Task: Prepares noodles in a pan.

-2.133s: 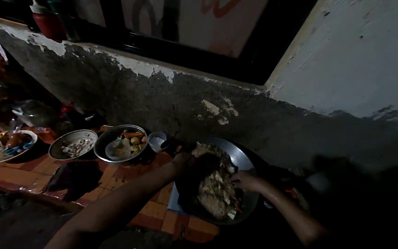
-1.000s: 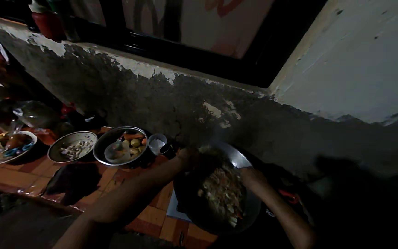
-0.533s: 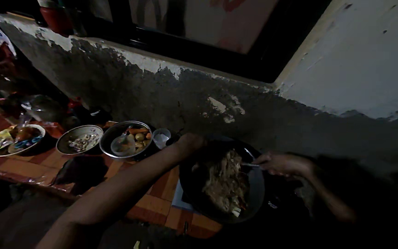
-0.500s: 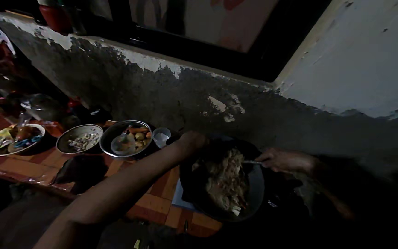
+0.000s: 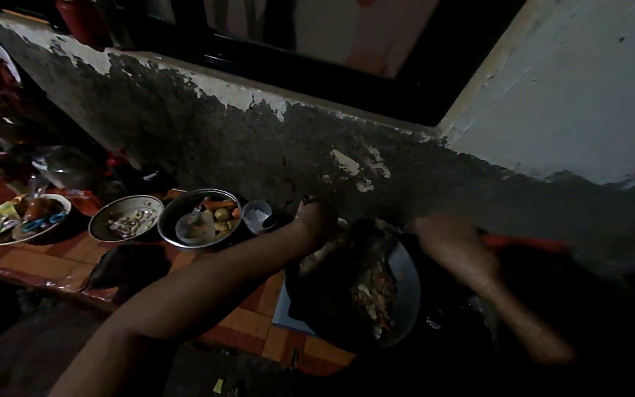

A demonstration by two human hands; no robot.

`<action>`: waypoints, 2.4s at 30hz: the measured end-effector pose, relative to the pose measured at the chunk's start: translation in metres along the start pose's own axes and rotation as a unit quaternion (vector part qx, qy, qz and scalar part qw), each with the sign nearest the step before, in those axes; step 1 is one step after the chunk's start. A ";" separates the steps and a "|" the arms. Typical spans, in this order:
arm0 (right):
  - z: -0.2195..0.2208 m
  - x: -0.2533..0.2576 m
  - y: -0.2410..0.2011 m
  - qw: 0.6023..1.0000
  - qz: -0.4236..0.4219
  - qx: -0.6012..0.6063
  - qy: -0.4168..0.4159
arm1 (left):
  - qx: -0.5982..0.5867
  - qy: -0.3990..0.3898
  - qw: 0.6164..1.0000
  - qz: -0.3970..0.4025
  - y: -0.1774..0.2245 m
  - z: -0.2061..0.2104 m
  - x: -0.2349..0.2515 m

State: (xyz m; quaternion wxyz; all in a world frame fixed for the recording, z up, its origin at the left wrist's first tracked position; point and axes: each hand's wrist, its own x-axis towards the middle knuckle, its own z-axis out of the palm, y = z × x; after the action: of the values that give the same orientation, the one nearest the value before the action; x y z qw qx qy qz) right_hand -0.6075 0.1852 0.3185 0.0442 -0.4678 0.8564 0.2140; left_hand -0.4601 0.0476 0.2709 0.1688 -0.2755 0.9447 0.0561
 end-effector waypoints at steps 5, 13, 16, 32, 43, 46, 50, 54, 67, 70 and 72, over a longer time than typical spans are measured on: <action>0.072 0.042 -0.005 0.999 0.028 0.036 -0.007 | -0.079 -0.007 0.997 -0.020 -0.008 0.048 0.036; 0.145 0.096 0.004 0.932 -0.155 0.299 -0.132 | -0.093 -0.017 0.995 0.013 -0.019 0.048 0.049; 0.126 0.080 0.021 0.920 -0.132 0.334 -0.156 | -0.103 0.012 0.995 0.013 -0.028 0.037 0.033; 0.042 -0.015 0.029 0.997 0.024 0.076 0.015 | -0.005 0.013 1.000 0.011 -0.014 0.020 -0.022; 0.084 -0.019 0.010 0.976 -0.019 0.032 -0.213 | -0.047 -0.061 0.996 0.050 -0.014 0.066 0.003; 0.107 -0.002 0.008 0.959 -0.085 0.102 -0.250 | -0.068 -0.056 0.995 0.043 -0.011 0.069 -0.001; 0.128 0.008 -0.002 0.941 -0.076 0.223 -0.242 | -0.062 -0.081 0.995 0.013 -0.007 0.064 0.000; 0.129 0.002 0.002 0.931 -0.065 0.265 -0.241 | -0.063 -0.050 0.996 0.033 -0.012 0.062 -0.008; 0.052 -0.029 0.028 0.955 -0.030 0.232 -0.185 | -0.026 0.079 0.994 0.068 -0.018 0.021 -0.041; 0.034 -0.029 0.031 0.970 -0.029 0.185 -0.157 | -0.004 0.103 0.992 0.078 -0.017 0.006 -0.050; 0.021 -0.031 0.031 0.982 -0.027 0.136 -0.129 | 0.011 0.109 0.991 0.074 -0.014 -0.006 -0.059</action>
State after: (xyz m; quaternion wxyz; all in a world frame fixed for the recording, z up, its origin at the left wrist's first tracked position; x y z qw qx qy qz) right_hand -0.6179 0.2325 0.3184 0.2229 -0.4486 0.8518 0.1531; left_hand -0.4075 0.0638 0.2969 0.0636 -0.2072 0.9758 0.0281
